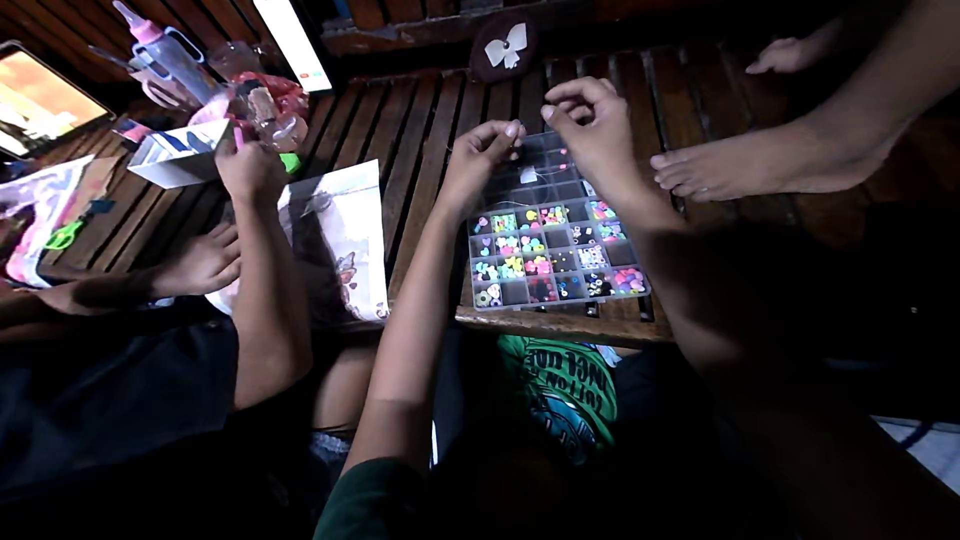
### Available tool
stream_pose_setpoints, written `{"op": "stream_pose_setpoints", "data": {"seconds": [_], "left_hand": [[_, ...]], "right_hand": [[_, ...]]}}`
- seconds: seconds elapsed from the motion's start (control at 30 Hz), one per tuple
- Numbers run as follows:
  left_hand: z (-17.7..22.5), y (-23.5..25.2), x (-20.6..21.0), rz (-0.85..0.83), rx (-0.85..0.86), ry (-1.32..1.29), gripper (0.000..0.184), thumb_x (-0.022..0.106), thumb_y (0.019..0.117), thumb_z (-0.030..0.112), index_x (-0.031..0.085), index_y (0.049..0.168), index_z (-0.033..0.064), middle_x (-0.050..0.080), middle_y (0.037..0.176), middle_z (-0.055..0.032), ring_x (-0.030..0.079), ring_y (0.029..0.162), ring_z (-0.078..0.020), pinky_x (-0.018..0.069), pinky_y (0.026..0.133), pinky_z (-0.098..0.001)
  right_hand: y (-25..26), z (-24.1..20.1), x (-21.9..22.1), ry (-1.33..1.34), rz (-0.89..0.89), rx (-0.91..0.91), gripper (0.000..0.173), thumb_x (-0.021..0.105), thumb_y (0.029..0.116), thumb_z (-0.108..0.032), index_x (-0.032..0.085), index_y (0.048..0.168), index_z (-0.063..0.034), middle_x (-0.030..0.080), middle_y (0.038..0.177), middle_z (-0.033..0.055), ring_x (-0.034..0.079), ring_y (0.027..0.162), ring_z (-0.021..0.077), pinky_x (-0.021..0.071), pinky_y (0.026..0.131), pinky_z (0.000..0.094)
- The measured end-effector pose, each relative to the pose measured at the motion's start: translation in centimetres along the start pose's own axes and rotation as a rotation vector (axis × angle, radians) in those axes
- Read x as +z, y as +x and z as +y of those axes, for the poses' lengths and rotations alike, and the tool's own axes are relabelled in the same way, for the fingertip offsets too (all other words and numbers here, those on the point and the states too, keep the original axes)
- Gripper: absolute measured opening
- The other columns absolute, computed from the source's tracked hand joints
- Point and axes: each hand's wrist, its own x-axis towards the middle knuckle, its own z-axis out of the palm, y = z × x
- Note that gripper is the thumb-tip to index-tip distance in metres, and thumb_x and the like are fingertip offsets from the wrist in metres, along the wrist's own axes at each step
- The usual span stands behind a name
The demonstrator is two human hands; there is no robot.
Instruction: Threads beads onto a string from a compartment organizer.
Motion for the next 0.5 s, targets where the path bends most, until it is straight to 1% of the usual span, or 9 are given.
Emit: {"op": "stream_pose_setpoints", "data": {"seconds": [0.03, 0.07, 0.1, 0.17, 0.23, 0.33, 0.4, 0.5], "left_hand": [[0.02, 0.00, 0.03, 0.004, -0.002, -0.003, 0.016, 0.050, 0.1062, 0.007, 0.064, 0.104, 0.0026, 0.064, 0.093, 0.0010, 0.063, 0.085, -0.0058, 0.0556, 0.080, -0.0251], [0.06, -0.01, 0.05, 0.006, -0.004, -0.004, 0.016, 0.049, 0.1062, 0.007, 0.064, 0.105, 0.0019, 0.064, 0.095, 0.0005, 0.063, 0.086, -0.0058, 0.0559, 0.081, -0.0251], [0.07, -0.01, 0.06, 0.006, -0.005, -0.004, 0.016, 0.049, 0.1062, 0.007, 0.064, 0.106, 0.0015, 0.064, 0.096, 0.0003, 0.063, 0.087, -0.0058, 0.0559, 0.081, -0.0249], [0.00, 0.03, 0.08, 0.006, -0.001, -0.010, 0.016, 0.049, 0.1062, 0.007, 0.064, 0.105, 0.0013, 0.064, 0.095, 0.0005, 0.063, 0.086, -0.0053, 0.0556, 0.080, -0.0244], [-0.09, 0.11, 0.10, 0.012, 0.006, -0.017, 0.016, 0.049, 0.1062, 0.007, 0.064, 0.104, 0.0012, 0.064, 0.095, 0.0007, 0.063, 0.084, -0.0047, 0.0554, 0.080, -0.0237], [-0.17, 0.13, 0.08, 0.015, 0.002, -0.026, 0.015, 0.050, 0.1062, 0.008, 0.064, 0.105, 0.0013, 0.064, 0.092, 0.0012, 0.063, 0.083, -0.0043, 0.0555, 0.079, -0.0233], [-0.26, 0.18, 0.06, 0.013, -0.005, -0.026, 0.015, 0.051, 0.1060, 0.008, 0.064, 0.105, 0.0013, 0.064, 0.091, 0.0011, 0.062, 0.082, -0.0042, 0.0556, 0.078, -0.0234], [-0.33, 0.20, 0.00, -0.008, -0.006, -0.004, 0.016, 0.051, 0.1064, 0.009, 0.064, 0.106, 0.0015, 0.064, 0.094, 0.0006, 0.062, 0.083, -0.0047, 0.0552, 0.079, -0.0240]], "right_hand": [[0.08, 0.24, -0.04, -0.040, 0.016, -0.045, 0.027, 0.064, 0.0997, -0.020, 0.069, 0.122, -0.0053, 0.060, 0.125, 0.0154, 0.058, 0.112, 0.0187, 0.0483, 0.094, 0.0315], [0.13, 0.42, -0.04, -0.062, 0.038, -0.103, 0.026, 0.065, 0.0990, -0.021, 0.071, 0.119, -0.0055, 0.060, 0.126, 0.0165, 0.057, 0.118, 0.0229, 0.0464, 0.100, 0.0361], [0.16, 0.52, 0.00, -0.073, 0.058, -0.163, 0.023, 0.066, 0.0983, -0.021, 0.074, 0.114, -0.0055, 0.062, 0.124, 0.0164, 0.055, 0.120, 0.0255, 0.0437, 0.103, 0.0391], [0.02, 0.43, 0.11, -0.103, 0.079, -0.250, 0.018, 0.068, 0.0976, -0.021, 0.077, 0.106, -0.0074, 0.064, 0.119, 0.0136, 0.054, 0.118, 0.0266, 0.0414, 0.102, 0.0400], [-0.26, 0.11, 0.23, -0.135, 0.081, -0.298, 0.016, 0.070, 0.0968, -0.021, 0.079, 0.103, -0.0088, 0.066, 0.116, 0.0119, 0.054, 0.115, 0.0268, 0.0407, 0.100, 0.0410], [-0.65, -0.35, 0.24, -0.179, 0.015, -0.256, 0.018, 0.069, 0.0980, -0.024, 0.079, 0.105, -0.0106, 0.066, 0.119, 0.0107, 0.055, 0.115, 0.0260, 0.0408, 0.100, 0.0428], [-0.70, -0.35, 0.32, -0.194, -0.029, -0.218, 0.019, 0.069, 0.0977, -0.025, 0.078, 0.104, -0.0102, 0.065, 0.120, 0.0115, 0.054, 0.116, 0.0270, 0.0414, 0.100, 0.0432], [-0.64, -0.32, 0.34, -0.184, -0.072, -0.182, 0.018, 0.068, 0.0986, -0.021, 0.076, 0.104, -0.0059, 0.065, 0.120, 0.0138, 0.056, 0.116, 0.0280, 0.0417, 0.101, 0.0445]]}}
